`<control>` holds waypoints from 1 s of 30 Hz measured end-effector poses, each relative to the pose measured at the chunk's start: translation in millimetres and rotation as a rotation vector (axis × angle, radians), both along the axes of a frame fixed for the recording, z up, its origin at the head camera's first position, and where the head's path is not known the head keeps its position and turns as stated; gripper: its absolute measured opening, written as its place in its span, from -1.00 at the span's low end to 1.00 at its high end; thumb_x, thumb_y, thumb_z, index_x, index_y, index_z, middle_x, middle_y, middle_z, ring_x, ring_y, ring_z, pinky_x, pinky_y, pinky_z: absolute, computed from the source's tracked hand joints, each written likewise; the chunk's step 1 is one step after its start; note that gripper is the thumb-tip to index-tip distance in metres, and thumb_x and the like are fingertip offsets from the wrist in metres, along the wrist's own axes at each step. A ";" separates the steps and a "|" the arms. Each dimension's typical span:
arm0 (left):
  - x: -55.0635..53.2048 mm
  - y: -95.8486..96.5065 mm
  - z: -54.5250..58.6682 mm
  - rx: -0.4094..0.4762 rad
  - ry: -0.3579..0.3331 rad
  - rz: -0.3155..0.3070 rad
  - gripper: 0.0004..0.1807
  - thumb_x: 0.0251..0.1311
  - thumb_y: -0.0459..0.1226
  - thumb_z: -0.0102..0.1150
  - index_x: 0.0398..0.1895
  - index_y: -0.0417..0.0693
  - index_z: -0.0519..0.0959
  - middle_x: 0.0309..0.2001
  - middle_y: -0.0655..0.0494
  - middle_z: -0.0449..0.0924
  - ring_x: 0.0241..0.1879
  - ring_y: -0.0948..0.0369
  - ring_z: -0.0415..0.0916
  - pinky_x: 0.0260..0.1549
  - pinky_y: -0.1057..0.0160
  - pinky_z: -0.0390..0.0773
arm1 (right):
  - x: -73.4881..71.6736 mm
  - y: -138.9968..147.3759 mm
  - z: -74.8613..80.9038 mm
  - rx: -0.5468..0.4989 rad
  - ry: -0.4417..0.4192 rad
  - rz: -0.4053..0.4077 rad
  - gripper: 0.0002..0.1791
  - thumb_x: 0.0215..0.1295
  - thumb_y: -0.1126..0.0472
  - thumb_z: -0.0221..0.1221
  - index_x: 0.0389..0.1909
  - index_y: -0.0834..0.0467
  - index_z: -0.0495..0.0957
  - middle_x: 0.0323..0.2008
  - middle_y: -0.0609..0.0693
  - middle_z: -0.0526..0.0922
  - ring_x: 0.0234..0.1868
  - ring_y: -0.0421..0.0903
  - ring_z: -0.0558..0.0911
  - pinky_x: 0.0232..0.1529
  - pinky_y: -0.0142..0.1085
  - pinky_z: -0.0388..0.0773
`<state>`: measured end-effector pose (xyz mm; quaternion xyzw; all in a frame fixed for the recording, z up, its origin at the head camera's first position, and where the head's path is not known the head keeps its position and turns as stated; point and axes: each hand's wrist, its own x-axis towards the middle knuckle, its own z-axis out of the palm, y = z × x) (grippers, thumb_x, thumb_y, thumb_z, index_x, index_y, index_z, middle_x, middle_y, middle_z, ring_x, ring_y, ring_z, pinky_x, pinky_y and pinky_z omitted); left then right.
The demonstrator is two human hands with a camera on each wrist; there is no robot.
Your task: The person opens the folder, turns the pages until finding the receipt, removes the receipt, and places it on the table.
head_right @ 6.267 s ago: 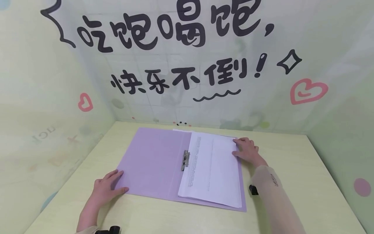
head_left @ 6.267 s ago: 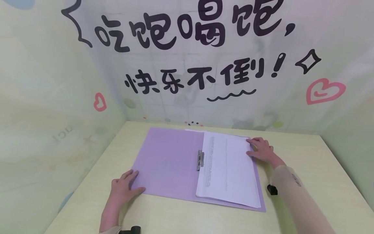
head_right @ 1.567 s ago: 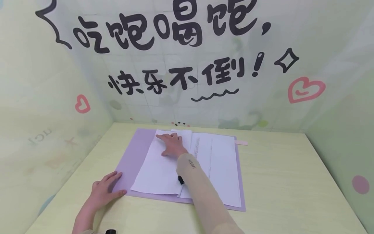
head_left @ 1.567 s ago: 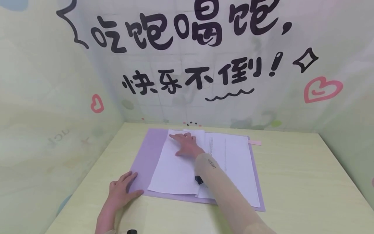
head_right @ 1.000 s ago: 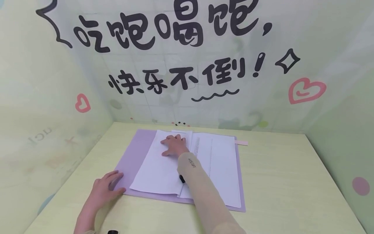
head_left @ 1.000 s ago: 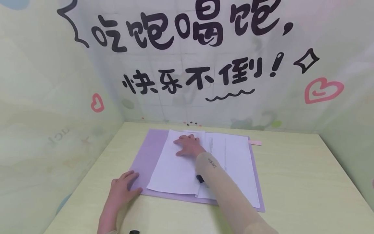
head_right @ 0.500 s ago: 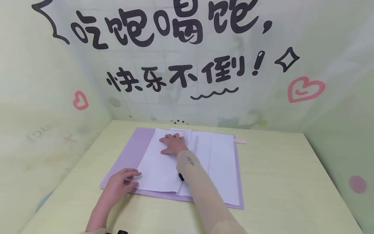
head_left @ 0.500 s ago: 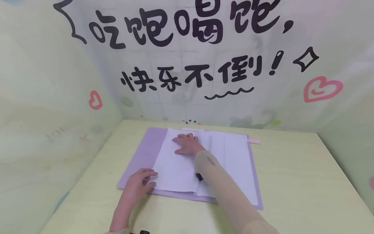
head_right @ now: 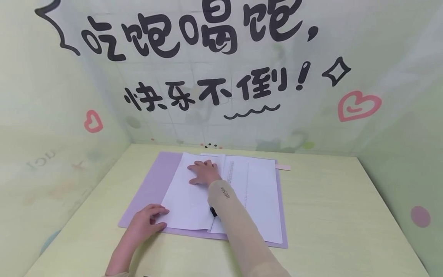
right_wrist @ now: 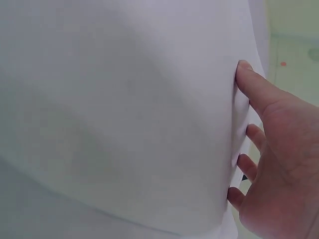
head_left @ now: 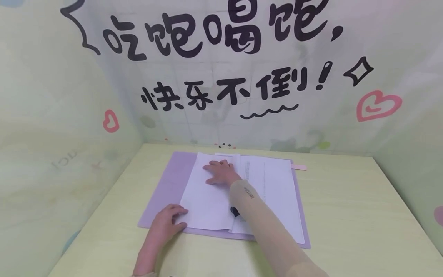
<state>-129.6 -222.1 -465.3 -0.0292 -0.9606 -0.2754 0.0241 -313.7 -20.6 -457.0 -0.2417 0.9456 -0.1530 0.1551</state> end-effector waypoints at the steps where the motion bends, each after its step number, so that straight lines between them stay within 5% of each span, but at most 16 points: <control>1: -0.3 0.2 0.3 0.004 0.001 -0.001 -0.65 -0.09 -0.37 0.50 -0.15 -0.05 0.71 -0.03 0.04 0.64 -0.18 0.20 0.56 -0.14 0.19 0.60 | 0.4 0.2 -0.2 0.004 0.007 0.001 -0.28 0.35 -0.20 0.15 0.49 -0.30 0.16 0.57 -0.12 0.08 0.51 0.09 0.13 0.46 0.06 0.11; 9: 1.1 0.7 3.6 0.032 0.002 0.007 -0.64 -0.15 -0.40 0.51 -0.18 -0.07 0.72 -0.06 0.06 0.64 -0.16 0.19 0.55 -0.16 0.24 0.56 | 1.8 4.8 -2.3 -0.049 0.071 0.027 -0.35 0.33 -0.18 0.18 0.43 -0.25 0.30 0.54 -0.11 0.17 0.50 0.06 0.18 0.45 0.07 0.17; 15: 3.3 1.5 4.9 0.035 -0.014 0.013 -0.64 -0.12 -0.38 0.51 -0.16 -0.06 0.72 -0.02 0.03 0.64 -0.07 0.10 0.58 -0.01 0.08 0.58 | -1.6 25.7 7.4 -0.133 0.145 0.041 -0.38 0.35 -0.12 0.19 0.41 -0.21 0.33 0.54 -0.07 0.17 0.53 0.12 0.13 0.49 0.14 0.11; 22: 4.8 1.7 5.0 0.043 -0.022 0.003 -0.63 -0.10 -0.38 0.48 -0.13 -0.08 0.70 0.02 -0.04 0.63 0.09 -0.10 0.55 0.17 -0.13 0.49 | 3.5 76.6 19.5 -0.304 0.158 -0.108 -0.38 0.39 -0.07 0.17 0.44 -0.14 0.30 0.55 0.00 0.13 0.56 0.15 0.05 0.53 0.20 -0.01; 30: 4.8 2.6 3.1 0.033 -0.017 0.010 -0.63 -0.11 -0.39 0.48 -0.14 -0.06 0.70 0.02 -0.03 0.63 0.05 -0.04 0.56 0.14 -0.08 0.51 | 7.2 141.9 22.4 -0.424 0.155 -0.263 -0.34 0.39 -0.06 0.16 0.47 -0.10 0.25 0.56 0.08 0.09 0.57 0.23 -0.01 0.50 0.31 -0.09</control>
